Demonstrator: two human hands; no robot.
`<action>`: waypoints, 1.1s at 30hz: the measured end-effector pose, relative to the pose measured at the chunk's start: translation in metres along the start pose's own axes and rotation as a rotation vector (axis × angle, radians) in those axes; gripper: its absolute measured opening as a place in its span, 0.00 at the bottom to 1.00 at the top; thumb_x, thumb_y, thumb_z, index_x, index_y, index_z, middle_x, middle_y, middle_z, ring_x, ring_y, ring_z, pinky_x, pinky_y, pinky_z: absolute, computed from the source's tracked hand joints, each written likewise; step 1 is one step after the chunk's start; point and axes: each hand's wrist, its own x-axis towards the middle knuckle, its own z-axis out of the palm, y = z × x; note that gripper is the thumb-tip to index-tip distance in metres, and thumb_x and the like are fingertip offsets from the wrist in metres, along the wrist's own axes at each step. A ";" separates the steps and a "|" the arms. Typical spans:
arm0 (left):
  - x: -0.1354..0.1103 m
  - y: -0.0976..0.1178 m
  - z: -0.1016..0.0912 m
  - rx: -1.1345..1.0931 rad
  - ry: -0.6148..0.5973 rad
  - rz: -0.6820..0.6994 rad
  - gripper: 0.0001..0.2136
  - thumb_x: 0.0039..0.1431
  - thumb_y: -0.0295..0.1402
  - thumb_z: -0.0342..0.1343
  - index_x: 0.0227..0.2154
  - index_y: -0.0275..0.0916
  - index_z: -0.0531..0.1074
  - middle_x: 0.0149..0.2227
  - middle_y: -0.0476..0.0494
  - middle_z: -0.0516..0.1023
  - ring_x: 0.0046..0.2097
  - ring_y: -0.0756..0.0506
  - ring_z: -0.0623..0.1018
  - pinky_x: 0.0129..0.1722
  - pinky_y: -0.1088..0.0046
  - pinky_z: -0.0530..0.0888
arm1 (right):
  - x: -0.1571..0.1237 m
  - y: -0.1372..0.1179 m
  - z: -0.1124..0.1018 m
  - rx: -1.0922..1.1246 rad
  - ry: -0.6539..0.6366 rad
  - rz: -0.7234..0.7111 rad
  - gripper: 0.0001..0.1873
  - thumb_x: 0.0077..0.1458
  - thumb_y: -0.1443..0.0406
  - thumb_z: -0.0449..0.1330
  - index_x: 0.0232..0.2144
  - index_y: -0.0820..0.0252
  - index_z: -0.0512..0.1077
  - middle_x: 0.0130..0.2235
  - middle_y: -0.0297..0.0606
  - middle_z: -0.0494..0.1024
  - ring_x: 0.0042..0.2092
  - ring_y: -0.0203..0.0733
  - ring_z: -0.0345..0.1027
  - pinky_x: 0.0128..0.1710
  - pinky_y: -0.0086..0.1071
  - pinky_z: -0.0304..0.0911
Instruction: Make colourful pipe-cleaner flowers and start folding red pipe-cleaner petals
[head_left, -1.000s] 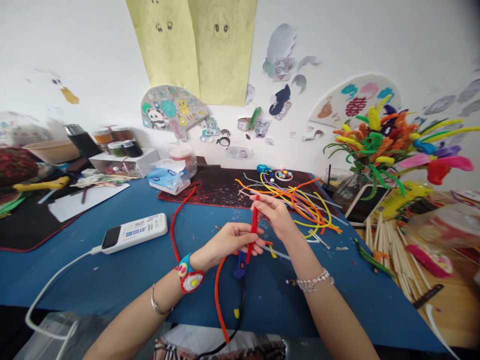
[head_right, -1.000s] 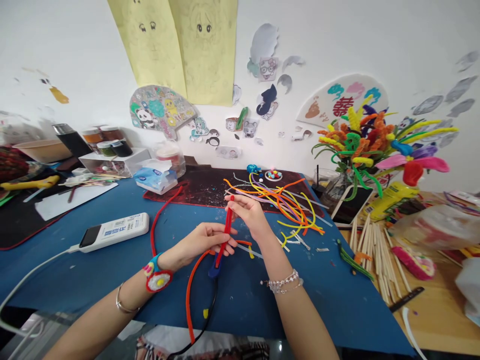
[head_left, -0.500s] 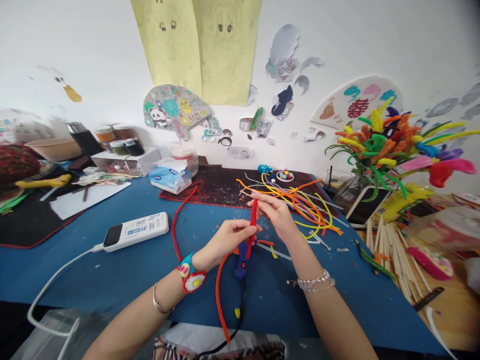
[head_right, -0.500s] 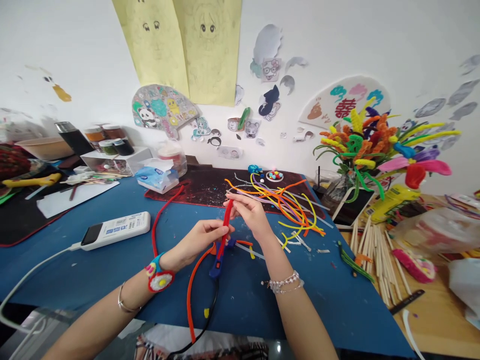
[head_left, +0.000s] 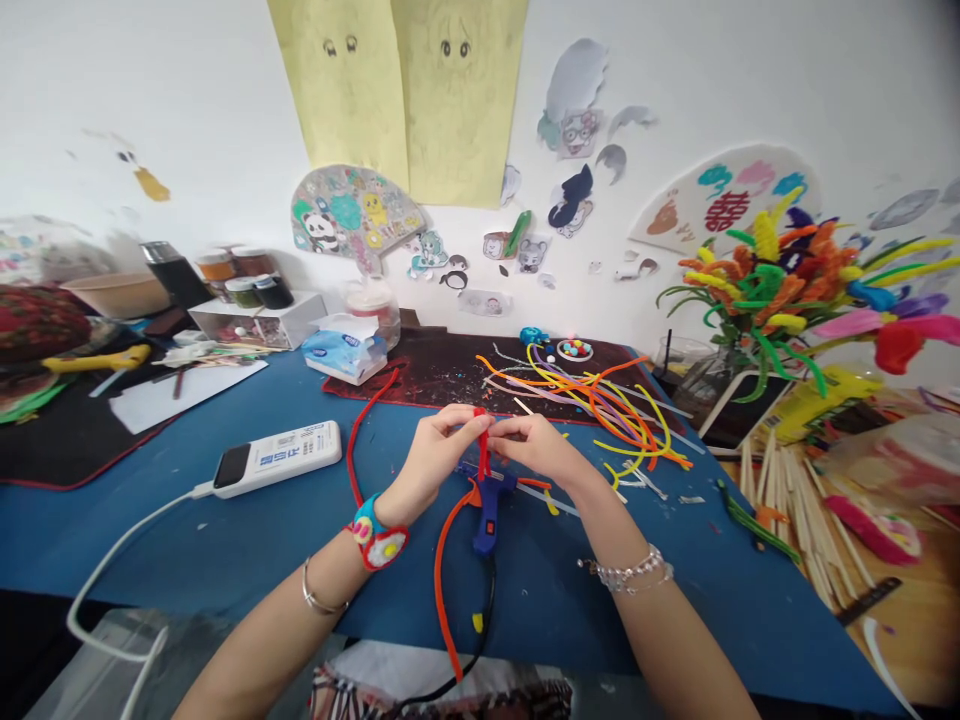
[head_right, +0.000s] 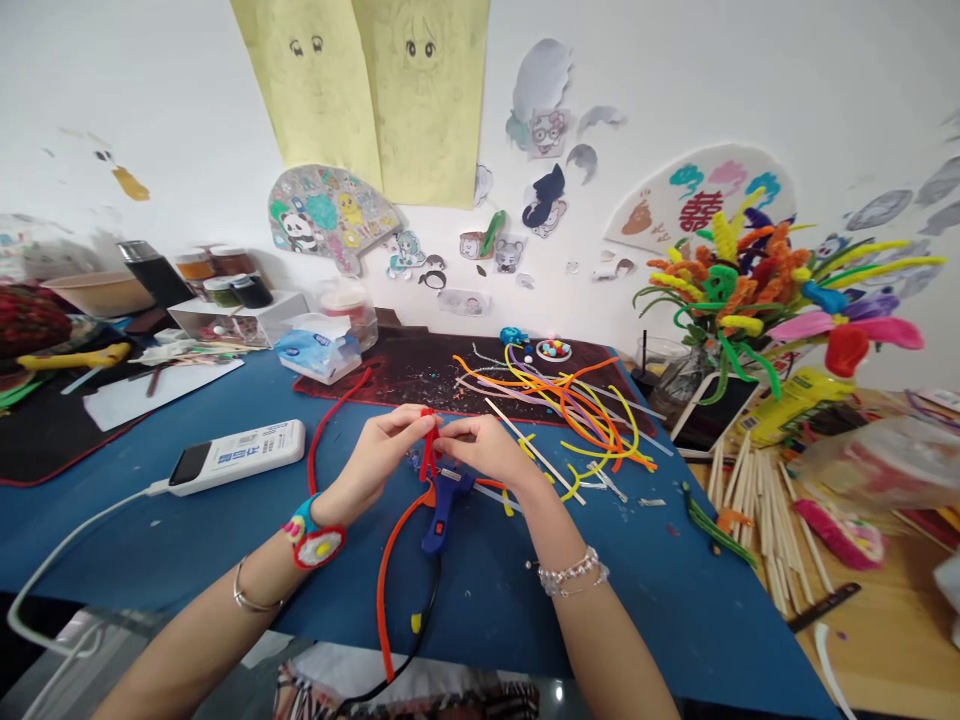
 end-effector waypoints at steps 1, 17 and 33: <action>0.000 0.000 -0.001 0.056 0.003 0.031 0.10 0.51 0.39 0.58 0.25 0.36 0.76 0.34 0.44 0.75 0.37 0.47 0.73 0.35 0.74 0.68 | 0.000 0.000 0.000 0.017 -0.022 0.018 0.08 0.47 0.62 0.61 0.25 0.60 0.77 0.24 0.33 0.75 0.26 0.35 0.64 0.26 0.29 0.61; 0.005 -0.007 -0.002 -0.103 0.031 -0.112 0.13 0.49 0.40 0.60 0.28 0.33 0.77 0.34 0.41 0.79 0.38 0.45 0.76 0.41 0.70 0.71 | 0.002 -0.002 0.014 0.241 -0.114 0.076 0.06 0.41 0.73 0.56 0.25 0.60 0.66 0.21 0.28 0.71 0.23 0.31 0.64 0.26 0.27 0.62; 0.006 -0.013 0.000 0.105 0.198 0.105 0.11 0.52 0.39 0.57 0.24 0.36 0.72 0.24 0.49 0.72 0.28 0.51 0.70 0.29 0.76 0.66 | -0.001 -0.007 0.012 0.257 -0.099 0.071 0.07 0.43 0.70 0.60 0.28 0.60 0.66 0.21 0.27 0.71 0.21 0.30 0.63 0.24 0.26 0.60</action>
